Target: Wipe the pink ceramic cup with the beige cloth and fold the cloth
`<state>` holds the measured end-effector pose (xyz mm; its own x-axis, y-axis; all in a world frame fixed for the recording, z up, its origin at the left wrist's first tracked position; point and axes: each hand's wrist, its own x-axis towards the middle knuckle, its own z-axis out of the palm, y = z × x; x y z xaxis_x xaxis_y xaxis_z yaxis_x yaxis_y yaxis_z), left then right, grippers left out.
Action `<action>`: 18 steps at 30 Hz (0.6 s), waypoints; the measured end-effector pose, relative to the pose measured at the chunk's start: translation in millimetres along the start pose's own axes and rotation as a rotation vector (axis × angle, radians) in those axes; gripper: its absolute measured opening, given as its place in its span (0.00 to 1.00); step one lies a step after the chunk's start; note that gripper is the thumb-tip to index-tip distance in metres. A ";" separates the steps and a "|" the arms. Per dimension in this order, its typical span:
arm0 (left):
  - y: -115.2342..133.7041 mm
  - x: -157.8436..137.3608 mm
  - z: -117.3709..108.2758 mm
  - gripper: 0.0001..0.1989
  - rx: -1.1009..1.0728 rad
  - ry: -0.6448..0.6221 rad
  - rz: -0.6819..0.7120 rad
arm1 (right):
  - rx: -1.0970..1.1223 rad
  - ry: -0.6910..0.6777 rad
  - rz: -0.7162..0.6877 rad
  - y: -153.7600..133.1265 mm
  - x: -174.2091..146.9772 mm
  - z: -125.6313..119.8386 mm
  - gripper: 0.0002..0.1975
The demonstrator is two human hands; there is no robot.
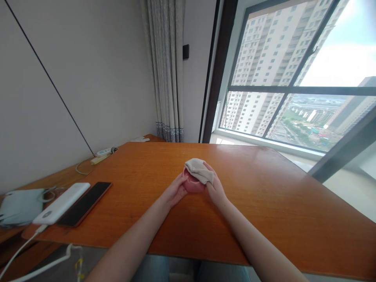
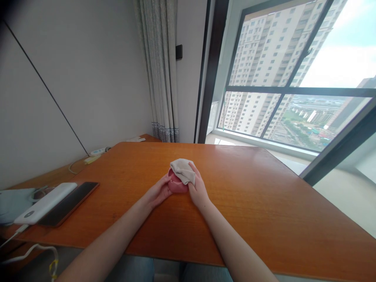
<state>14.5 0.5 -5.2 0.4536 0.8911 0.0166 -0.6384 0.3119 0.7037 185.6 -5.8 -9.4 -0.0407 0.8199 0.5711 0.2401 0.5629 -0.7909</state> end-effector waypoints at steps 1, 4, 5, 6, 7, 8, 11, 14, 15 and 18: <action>1.2 1.1 -1.2 0.19 -0.020 0.029 0.029 | -0.020 -0.030 -0.012 -4.0 -2.1 4.1 0.19; 5.3 4.9 -7.0 0.20 -0.077 0.144 0.074 | 0.029 -0.023 0.020 -10.1 -4.9 12.5 0.17; 6.6 6.0 -8.8 0.20 -0.089 0.183 0.068 | 0.085 0.036 0.062 -8.5 -3.9 12.6 0.17; 7.8 6.9 -10.1 0.19 -0.100 0.218 0.054 | 0.151 0.119 0.121 -4.8 -1.9 10.9 0.18; 8.9 7.6 -10.8 0.19 -0.112 0.251 0.035 | 0.220 0.218 0.193 0.8 1.1 7.4 0.20; 9.6 8.0 -10.9 0.19 -0.124 0.277 0.018 | 0.284 0.318 0.271 7.7 4.6 2.5 0.22; 10.3 7.4 -7.8 0.19 -0.152 0.293 -0.001 | 0.452 0.570 0.454 28.7 14.7 -13.8 0.23; 8.5 4.8 -3.5 0.21 -0.139 0.224 -0.021 | 0.557 0.653 0.511 37.8 18.0 -18.9 0.21; 7.5 3.7 -2.4 0.21 -0.129 0.195 -0.039 | 0.562 0.619 0.516 37.5 17.3 -16.7 0.21; 3.2 0.9 -0.9 0.23 -0.095 0.102 -0.085 | 0.493 0.374 0.482 31.2 11.9 -3.0 0.22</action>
<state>12.4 2.6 -3.6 0.4457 0.8876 -0.1160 -0.6586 0.4129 0.6292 195.5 21.2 -26.6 0.3088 0.9451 0.1067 -0.3138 0.2071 -0.9266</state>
